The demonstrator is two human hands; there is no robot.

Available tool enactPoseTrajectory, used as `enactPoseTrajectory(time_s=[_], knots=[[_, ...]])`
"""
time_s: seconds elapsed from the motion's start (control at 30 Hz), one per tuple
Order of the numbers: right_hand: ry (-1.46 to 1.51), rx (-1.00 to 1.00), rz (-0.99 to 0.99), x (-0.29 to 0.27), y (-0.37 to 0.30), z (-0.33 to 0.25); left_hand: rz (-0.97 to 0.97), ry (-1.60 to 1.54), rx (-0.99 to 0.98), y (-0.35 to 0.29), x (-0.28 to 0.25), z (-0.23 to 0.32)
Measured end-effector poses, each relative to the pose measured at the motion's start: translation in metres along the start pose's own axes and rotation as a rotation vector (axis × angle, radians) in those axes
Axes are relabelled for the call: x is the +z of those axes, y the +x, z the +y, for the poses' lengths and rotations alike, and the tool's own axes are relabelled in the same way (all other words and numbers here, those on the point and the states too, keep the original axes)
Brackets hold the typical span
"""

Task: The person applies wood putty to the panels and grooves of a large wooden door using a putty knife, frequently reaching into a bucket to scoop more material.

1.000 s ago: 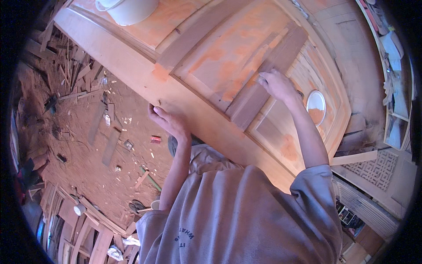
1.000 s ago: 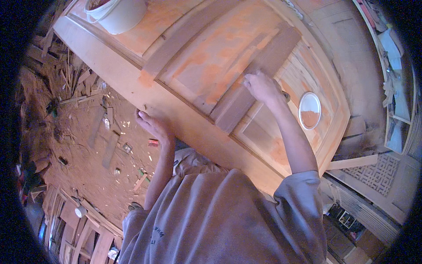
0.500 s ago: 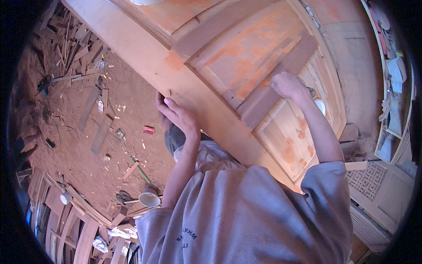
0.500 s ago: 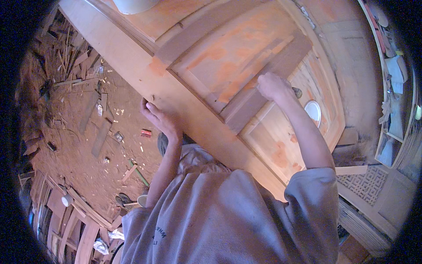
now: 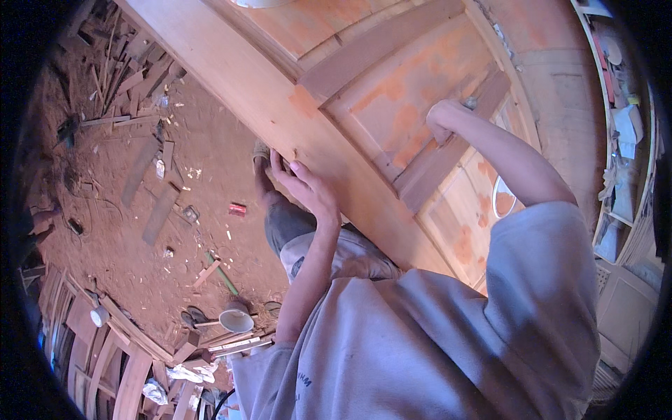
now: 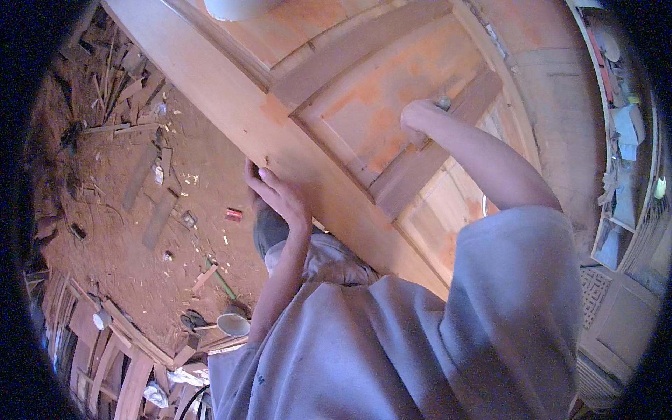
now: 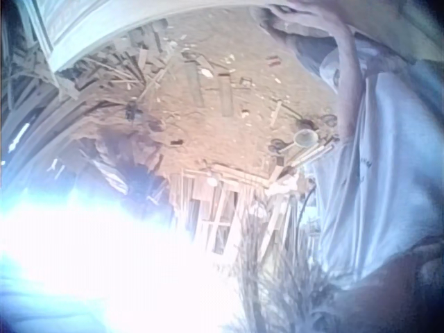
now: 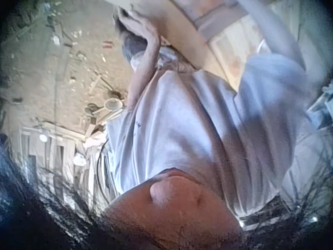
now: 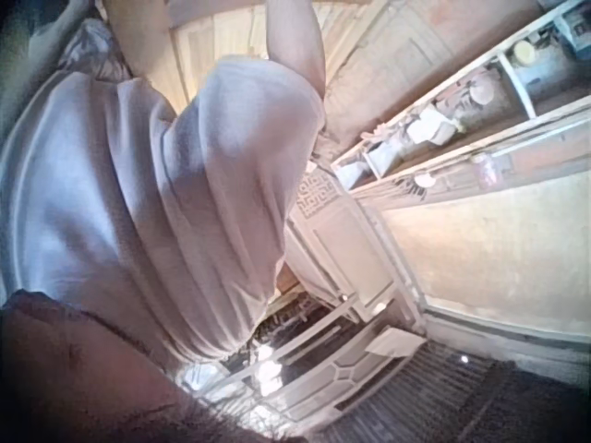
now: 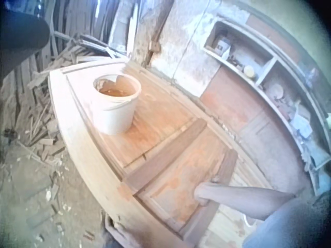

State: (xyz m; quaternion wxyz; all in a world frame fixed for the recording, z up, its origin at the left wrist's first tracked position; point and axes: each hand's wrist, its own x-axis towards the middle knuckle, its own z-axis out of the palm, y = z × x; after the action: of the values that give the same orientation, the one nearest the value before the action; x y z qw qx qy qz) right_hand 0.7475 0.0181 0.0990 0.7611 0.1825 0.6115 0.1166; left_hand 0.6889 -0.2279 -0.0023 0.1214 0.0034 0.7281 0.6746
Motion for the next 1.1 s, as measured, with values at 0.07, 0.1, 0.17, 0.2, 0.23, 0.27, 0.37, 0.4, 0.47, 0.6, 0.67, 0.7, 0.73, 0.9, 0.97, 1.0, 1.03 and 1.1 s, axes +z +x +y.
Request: enactPoseTrajectory(time_s=[0.07,0.1,0.17,0.2,0.23,0.27,0.37,0.4,0.47,0.6,0.67,0.7,0.73,0.9,0.97,1.0,1.03,1.1], knots=[[0.005,-0.007,-0.041,-0.002,0.01,0.006,-0.008,-0.003,0.016,-0.001,0.002,0.002],[0.004,-0.021,-0.087,-0.001,0.014,0.012,-0.011,0.013,0.013,-0.004,0.002,0.004],[0.133,-0.011,-0.024,-0.001,0.003,0.038,0.006,0.028,0.012,-0.002,0.003,0.002],[0.261,-0.013,0.033,0.003,0.001,0.05,0.006,0.018,0.006,-0.001,0.002,0.0],[0.26,-0.016,0.03,0.019,0.003,0.057,-0.004,0.011,-0.004,-0.001,-0.001,-0.003],[0.444,-0.105,0.136,0.04,0.004,0.064,-0.003,0.011,-0.006,-0.001,-0.004,-0.008],[0.655,-0.349,0.695,0.154,0.048,0.061,-0.026,0.111,0.047,-0.004,0.0,-0.011],[0.83,-0.29,0.857,0.166,0.045,0.038,-0.011,0.077,0.042,-0.003,-0.001,-0.01],[1.013,-0.223,1.024,0.183,0.031,-0.005,0.0,0.039,0.046,-0.002,-0.001,-0.005],[1.277,-0.055,1.157,0.187,0.026,-0.054,-0.02,0.047,0.028,0.0,-0.003,-0.003],[1.313,-0.019,1.144,0.186,0.026,-0.062,-0.028,0.038,-0.02,-0.001,-0.003,0.0],[1.339,-0.026,1.159,0.186,0.026,-0.064,-0.032,0.04,-0.015,-0.002,-0.001,0.001],[1.366,-0.036,1.173,0.186,0.027,-0.066,-0.033,0.042,-0.006,-0.002,0.0,0.002],[1.42,-0.058,1.219,0.189,0.032,-0.069,-0.001,0.026,0.042,-0.003,0.003,0.003],[1.434,-0.075,1.224,0.192,0.037,-0.068,-0.001,0.096,0.052,-0.002,0.003,0.0],[1.385,-0.056,1.3,0.197,0.045,-0.071,-0.001,0.093,0.056,-0.002,0.003,-0.001],[1.334,-0.041,1.373,0.194,0.043,-0.072,0.0,0.102,0.059,-0.002,0.003,-0.001],[1.386,-0.053,1.312,0.193,0.034,-0.071,0.004,0.112,0.065,-0.001,0.001,-0.002]])
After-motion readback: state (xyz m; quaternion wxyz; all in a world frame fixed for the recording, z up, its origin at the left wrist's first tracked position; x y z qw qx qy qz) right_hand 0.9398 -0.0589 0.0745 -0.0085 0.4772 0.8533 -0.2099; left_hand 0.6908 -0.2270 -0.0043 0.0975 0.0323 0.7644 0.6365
